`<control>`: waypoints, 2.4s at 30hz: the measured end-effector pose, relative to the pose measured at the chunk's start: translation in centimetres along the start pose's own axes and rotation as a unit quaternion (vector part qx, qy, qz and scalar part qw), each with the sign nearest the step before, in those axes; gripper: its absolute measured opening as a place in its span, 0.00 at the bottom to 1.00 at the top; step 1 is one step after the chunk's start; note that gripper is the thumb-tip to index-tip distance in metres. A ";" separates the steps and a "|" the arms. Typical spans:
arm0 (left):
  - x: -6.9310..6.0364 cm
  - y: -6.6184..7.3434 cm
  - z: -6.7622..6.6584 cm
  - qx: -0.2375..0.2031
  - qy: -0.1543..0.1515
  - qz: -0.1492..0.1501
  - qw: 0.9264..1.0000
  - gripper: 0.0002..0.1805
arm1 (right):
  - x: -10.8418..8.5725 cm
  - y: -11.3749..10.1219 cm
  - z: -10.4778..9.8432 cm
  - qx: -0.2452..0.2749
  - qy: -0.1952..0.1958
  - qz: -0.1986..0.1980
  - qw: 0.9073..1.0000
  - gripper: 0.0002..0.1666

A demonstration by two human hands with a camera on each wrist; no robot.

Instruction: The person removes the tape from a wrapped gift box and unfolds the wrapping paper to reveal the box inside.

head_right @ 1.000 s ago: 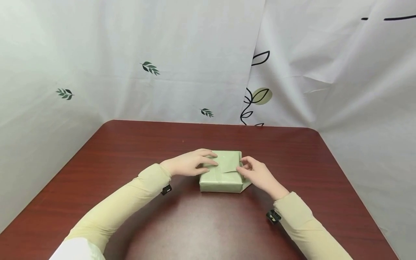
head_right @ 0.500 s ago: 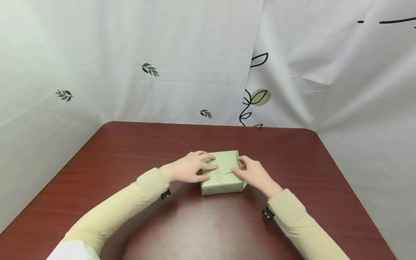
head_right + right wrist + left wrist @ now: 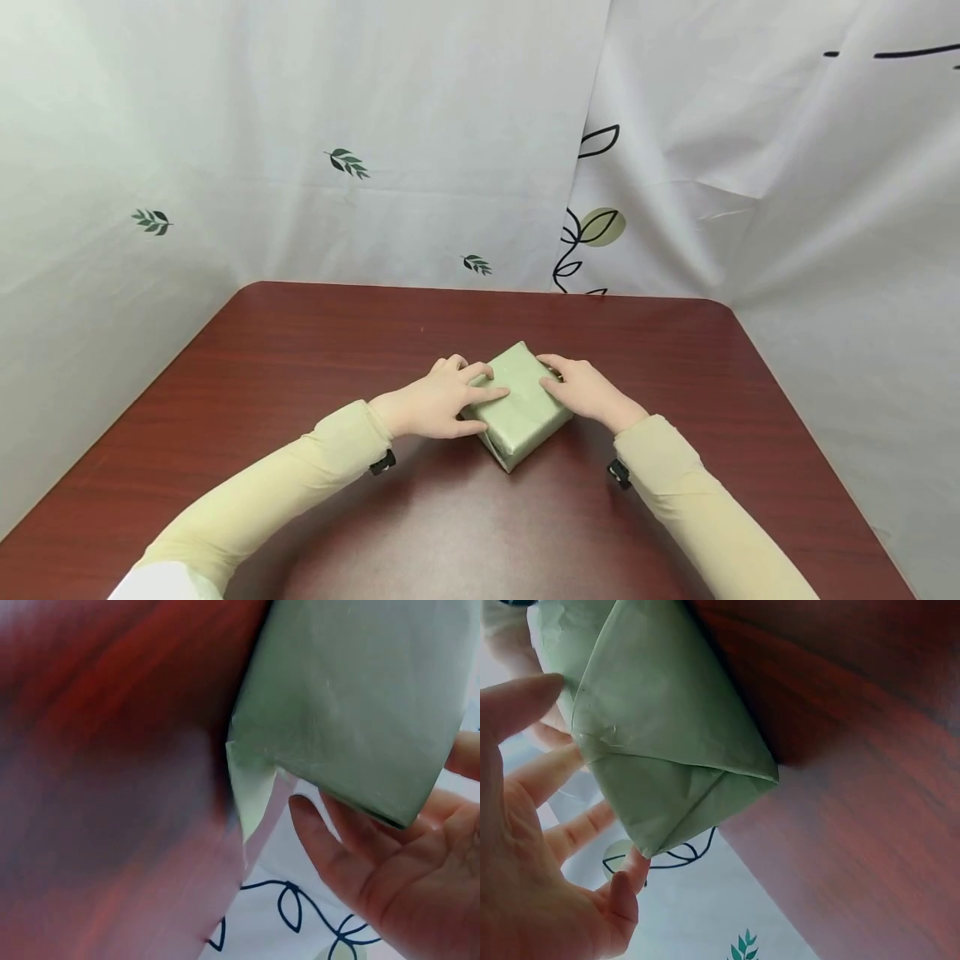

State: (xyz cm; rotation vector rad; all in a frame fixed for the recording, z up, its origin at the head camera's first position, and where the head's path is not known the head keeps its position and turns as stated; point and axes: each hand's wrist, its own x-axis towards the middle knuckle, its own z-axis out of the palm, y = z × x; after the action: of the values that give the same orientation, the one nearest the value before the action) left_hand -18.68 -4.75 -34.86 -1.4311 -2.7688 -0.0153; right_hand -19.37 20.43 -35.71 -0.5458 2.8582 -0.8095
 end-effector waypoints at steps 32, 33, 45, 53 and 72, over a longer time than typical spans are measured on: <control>5.0 0.6 -1.0 -0.107 -0.027 -0.046 0.993 0.45 | 3.8 2.1 -1.5 0.128 -0.143 -0.019 0.981 0.32; 5.3 0.6 -0.9 -0.108 -0.031 -0.044 0.993 0.46 | 3.8 2.2 -1.5 0.130 -0.142 -0.019 0.981 0.32; 6.9 0.6 -1.0 -0.107 -0.084 -0.055 0.989 0.50 | 3.5 2.6 -1.3 0.124 -0.123 -0.018 0.984 0.31; 7.2 -1.0 -0.7 -0.188 -0.093 -0.051 0.976 0.47 | 3.2 2.6 -1.4 0.105 -0.091 -0.005 0.990 0.32; 8.2 -2.1 -0.4 -0.218 -0.066 -0.047 0.973 0.23 | -1.7 -0.2 -2.5 0.069 0.087 -0.008 0.994 0.18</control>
State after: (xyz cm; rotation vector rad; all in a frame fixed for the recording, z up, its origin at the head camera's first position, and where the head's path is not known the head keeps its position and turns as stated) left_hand -25.14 0.67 -34.24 -1.4183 -3.0757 -0.5855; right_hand -18.22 22.11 -33.44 -0.5029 2.9247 -1.0991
